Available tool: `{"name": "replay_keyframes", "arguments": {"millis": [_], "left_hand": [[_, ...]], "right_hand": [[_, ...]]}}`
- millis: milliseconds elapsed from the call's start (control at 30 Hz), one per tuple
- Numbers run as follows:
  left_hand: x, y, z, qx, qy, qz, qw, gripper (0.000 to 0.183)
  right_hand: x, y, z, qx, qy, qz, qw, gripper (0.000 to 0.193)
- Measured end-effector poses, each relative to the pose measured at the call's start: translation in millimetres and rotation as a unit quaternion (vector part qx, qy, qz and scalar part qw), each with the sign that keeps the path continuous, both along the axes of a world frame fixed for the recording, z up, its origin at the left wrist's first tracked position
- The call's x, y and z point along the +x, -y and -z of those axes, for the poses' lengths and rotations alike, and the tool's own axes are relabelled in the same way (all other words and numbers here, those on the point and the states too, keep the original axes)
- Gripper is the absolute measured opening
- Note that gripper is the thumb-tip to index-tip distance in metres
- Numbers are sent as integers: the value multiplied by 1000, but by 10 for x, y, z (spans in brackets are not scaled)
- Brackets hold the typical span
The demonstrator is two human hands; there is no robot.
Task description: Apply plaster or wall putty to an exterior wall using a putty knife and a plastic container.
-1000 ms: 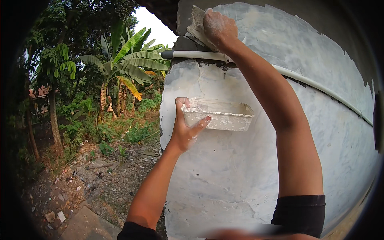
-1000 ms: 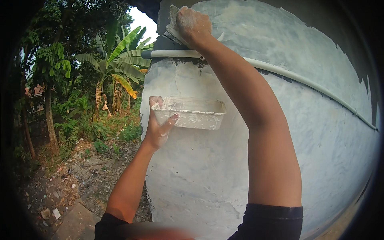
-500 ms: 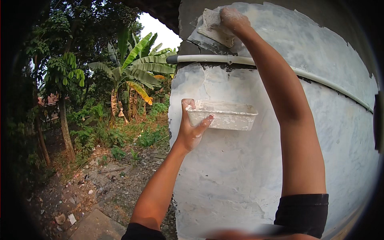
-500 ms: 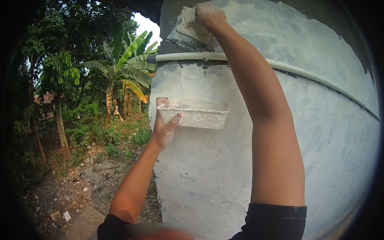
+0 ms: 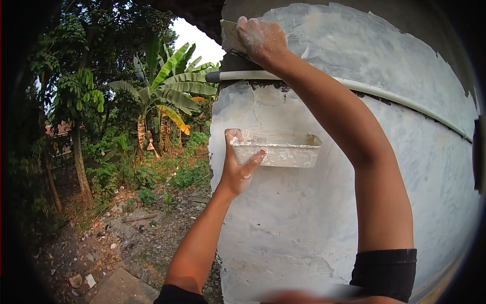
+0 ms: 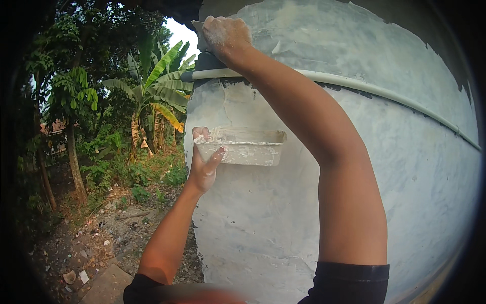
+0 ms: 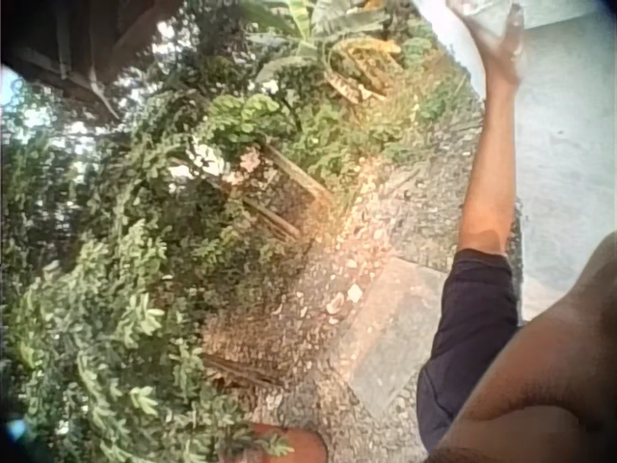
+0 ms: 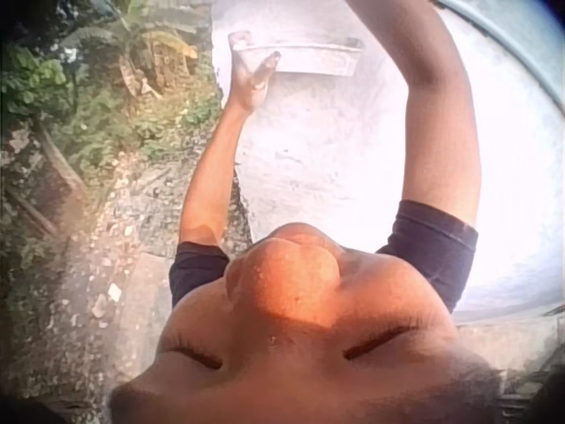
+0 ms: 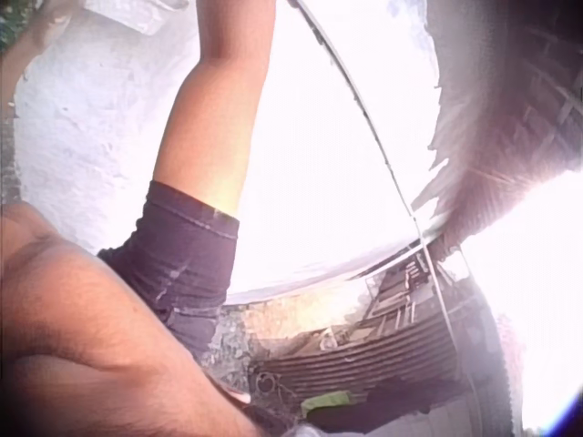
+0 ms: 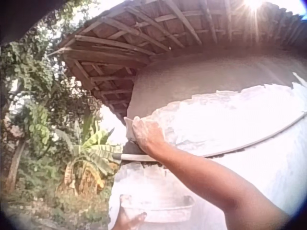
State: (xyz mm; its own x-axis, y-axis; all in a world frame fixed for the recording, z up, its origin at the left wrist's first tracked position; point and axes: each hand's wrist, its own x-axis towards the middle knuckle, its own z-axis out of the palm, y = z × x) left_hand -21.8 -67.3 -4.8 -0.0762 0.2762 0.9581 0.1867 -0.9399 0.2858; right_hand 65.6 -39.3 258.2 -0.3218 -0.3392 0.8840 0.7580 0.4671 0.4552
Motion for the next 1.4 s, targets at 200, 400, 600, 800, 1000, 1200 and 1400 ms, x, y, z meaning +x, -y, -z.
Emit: {"name": "replay_keyframes", "arguments": {"millis": [200, 400, 600, 800, 1000, 1200, 1400], "left_hand": [[-27, -21, 17, 18, 15, 32, 999, 48], [-45, -27, 29, 1, 27, 35, 999, 49], [-52, -27, 51, 5, 13, 18, 1000, 48], [-66, 1, 60, -2, 28, 36, 999, 48], [11, -70, 32, 4, 14, 20, 1000, 51], [2, -9, 35, 11, 25, 2, 1000, 51], [18, 22, 14, -15, 18, 23, 999, 50]], "right_hand": [[333, -172, -237, -75, -75, 14, 994, 23], [533, -101, -614, -21, -164, -14, 986, 22], [702, -239, -561, -108, 106, 29, 988, 43], [456, -349, -322, -128, 153, 10, 980, 41], [539, -509, -390, -84, 139, 66, 985, 34], [518, -121, -594, 55, 49, 48, 996, 18], [510, -154, -360, 75, 106, 50, 990, 20]]}}
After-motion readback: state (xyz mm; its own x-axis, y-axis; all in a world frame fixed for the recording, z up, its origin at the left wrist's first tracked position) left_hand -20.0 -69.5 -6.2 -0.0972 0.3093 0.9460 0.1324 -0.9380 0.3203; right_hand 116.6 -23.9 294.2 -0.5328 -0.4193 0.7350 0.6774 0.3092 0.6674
